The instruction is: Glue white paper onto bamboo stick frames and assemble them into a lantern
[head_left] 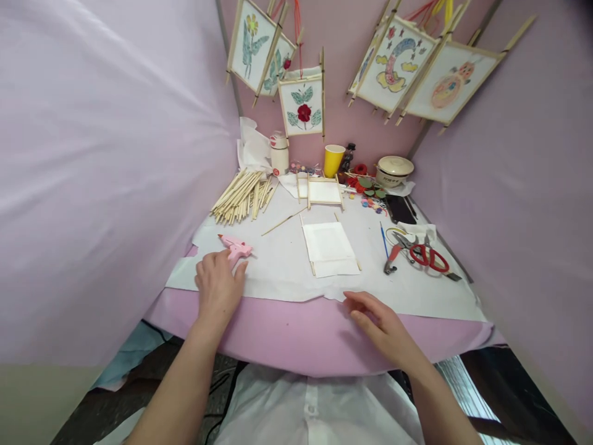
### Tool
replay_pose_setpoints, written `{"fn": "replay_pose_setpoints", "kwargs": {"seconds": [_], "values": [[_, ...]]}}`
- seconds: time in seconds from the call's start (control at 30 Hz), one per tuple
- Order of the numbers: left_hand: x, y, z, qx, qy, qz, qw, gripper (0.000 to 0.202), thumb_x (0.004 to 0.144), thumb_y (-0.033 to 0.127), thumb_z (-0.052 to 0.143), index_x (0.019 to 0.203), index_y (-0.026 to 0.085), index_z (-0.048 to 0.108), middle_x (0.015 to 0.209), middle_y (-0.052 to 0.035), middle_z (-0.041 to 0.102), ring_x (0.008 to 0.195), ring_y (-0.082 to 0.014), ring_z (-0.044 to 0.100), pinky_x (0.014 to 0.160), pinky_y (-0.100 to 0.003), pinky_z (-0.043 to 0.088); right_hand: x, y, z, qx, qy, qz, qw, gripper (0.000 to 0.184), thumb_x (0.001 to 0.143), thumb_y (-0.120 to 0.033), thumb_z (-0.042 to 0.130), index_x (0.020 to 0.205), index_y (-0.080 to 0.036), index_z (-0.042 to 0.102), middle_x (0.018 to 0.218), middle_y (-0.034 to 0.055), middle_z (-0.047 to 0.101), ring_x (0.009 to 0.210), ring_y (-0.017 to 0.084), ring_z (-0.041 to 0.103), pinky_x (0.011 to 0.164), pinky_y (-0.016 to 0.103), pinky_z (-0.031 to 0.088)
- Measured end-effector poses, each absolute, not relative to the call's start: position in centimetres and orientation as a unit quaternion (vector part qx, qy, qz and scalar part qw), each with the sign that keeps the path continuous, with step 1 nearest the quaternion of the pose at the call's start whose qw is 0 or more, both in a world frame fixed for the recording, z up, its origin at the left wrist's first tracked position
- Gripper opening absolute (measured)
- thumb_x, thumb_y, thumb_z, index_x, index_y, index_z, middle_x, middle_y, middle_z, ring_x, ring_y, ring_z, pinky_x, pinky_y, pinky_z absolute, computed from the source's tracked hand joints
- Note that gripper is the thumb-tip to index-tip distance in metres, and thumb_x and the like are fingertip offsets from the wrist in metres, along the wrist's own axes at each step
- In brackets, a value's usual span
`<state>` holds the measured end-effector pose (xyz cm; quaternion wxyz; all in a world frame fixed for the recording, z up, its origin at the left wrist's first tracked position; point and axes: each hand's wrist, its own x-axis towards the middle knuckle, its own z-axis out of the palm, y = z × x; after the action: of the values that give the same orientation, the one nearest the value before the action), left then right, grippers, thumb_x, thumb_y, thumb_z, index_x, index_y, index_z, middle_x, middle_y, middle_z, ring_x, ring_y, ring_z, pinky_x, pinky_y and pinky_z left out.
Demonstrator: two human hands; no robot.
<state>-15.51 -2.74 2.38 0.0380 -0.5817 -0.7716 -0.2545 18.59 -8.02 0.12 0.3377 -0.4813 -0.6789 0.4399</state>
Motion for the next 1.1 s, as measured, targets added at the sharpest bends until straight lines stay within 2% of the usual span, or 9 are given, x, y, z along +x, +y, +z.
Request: {"fn": "replay_pose_setpoints", "kwargs": {"seconds": [0.13, 0.23, 0.37, 0.5, 0.63, 0.73, 0.87, 1.0, 1.1], "values": [[-10.2, -1.0, 3.8, -0.577, -0.678, -0.364, -0.273, 0.035, 0.087, 0.03, 0.057, 0.118, 0.013, 0.059, 0.12, -0.0152, 0.062, 0.112, -0.0295, 0.056, 0.1, -0.044, 0.041, 19.9, -6.3, 0.1, -0.557, -0.615, 0.373, 0.415, 0.031, 0.091, -0.046, 0.056, 0.108, -0.022, 0.067, 0.105, 0.0079, 0.068, 0.1, 0.022, 0.062, 0.093, 0.039, 0.048], [-6.2, 1.1, 4.3, -0.539, -0.65, -0.377, -0.38, 0.037, 0.085, 0.027, 0.06, 0.121, 0.018, 0.058, 0.133, -0.013, 0.058, 0.123, -0.0267, 0.054, 0.102, -0.038, 0.041, 20.9, -2.6, 0.9, -0.599, -0.548, 0.361, 0.459, 0.035, 0.088, -0.044, 0.053, 0.111, -0.02, 0.065, 0.113, 0.0095, 0.068, 0.108, 0.024, 0.062, 0.097, 0.041, 0.048], [-3.0, 3.9, 4.2, -0.479, -0.646, -0.397, -0.442, 0.051, 0.084, 0.024, 0.063, 0.133, 0.017, 0.051, 0.146, -0.0184, 0.046, 0.137, -0.0285, 0.043, 0.108, -0.039, 0.036, 21.4, 3.8, 2.0, -0.62, -0.542, 0.373, 0.428, 0.044, 0.084, -0.03, 0.05, 0.126, -0.018, 0.058, 0.132, 0.0113, 0.061, 0.119, 0.023, 0.058, 0.101, 0.041, 0.046], [-2.4, 5.7, 3.9, -0.414, -0.63, -0.426, -0.5, 0.063, 0.081, 0.024, 0.067, 0.138, 0.017, 0.045, 0.152, -0.0214, 0.036, 0.136, -0.029, 0.044, 0.101, -0.035, 0.046, 20.5, 7.8, 1.4, -0.63, -0.553, 0.396, 0.374, 0.045, 0.078, -0.025, 0.053, 0.121, -0.015, 0.063, 0.127, 0.0131, 0.064, 0.118, 0.026, 0.06, 0.104, 0.042, 0.044], [-2.9, 6.8, 3.9, -0.365, -0.599, -0.444, -0.558, 0.073, 0.08, 0.019, 0.069, 0.144, 0.015, 0.034, 0.136, -0.0211, 0.055, 0.114, -0.0235, 0.064, 0.088, -0.03, 0.055, 19.9, 8.1, 0.4, -0.625, -0.56, 0.416, 0.35, 0.047, 0.077, -0.024, 0.052, 0.123, -0.016, 0.063, 0.127, 0.0108, 0.065, 0.115, 0.024, 0.061, 0.104, 0.039, 0.043], [-3.0, 7.2, 3.9, -0.348, -0.576, -0.42, -0.609, 0.058, 0.082, 0.014, 0.067, 0.136, 0.009, 0.044, 0.11, -0.0186, 0.07, 0.093, -0.0215, 0.071, 0.082, -0.031, 0.059, 20.1, 7.6, 0.5, -0.622, -0.554, 0.426, 0.353, 0.047, 0.079, -0.025, 0.051, 0.124, -0.016, 0.062, 0.126, 0.0102, 0.065, 0.111, 0.023, 0.063, 0.102, 0.038, 0.046], [-2.7, 7.3, 3.5, -0.335, -0.564, -0.378, -0.653, 0.025, 0.082, 0.003, 0.062, 0.107, 0.004, 0.061, 0.089, -0.0175, 0.074, 0.079, -0.023, 0.073, 0.072, -0.033, 0.062, 20.3, 6.2, 1.8, -0.617, -0.553, 0.407, 0.385, 0.041, 0.08, -0.028, 0.055, 0.118, -0.017, 0.064, 0.122, 0.0091, 0.067, 0.109, 0.022, 0.064, 0.1, 0.037, 0.047], [-3.1, 7.1, 3.3, -0.314, -0.552, -0.389, -0.667, 0.017, 0.085, 0.002, 0.057, 0.101, 0.007, 0.062, 0.091, -0.0157, 0.074, 0.08, -0.0203, 0.073, 0.073, -0.028, 0.062, 20.6, 1.8, 2.5, -0.62, -0.543, 0.32, 0.466, 0.041, 0.088, -0.031, 0.049, 0.126, -0.019, 0.056, 0.135, 0.0096, 0.057, 0.121, 0.02, 0.055, 0.103, 0.036, 0.043], [-3.7, 7.0, 3.6, -0.301, -0.526, -0.403, -0.686, 0.013, 0.088, 0.005, 0.055, 0.097, 0.009, 0.065, 0.098, -0.0144, 0.074, 0.087, -0.0187, 0.073, 0.077, -0.024, 0.061, 20.7, -2.5, 1.5, -0.595, -0.567, 0.231, 0.52, 0.025, 0.093, -0.029, 0.045, 0.107, -0.021, 0.064, 0.109, 0.0073, 0.068, 0.103, 0.02, 0.062, 0.094, 0.035, 0.048]]}}
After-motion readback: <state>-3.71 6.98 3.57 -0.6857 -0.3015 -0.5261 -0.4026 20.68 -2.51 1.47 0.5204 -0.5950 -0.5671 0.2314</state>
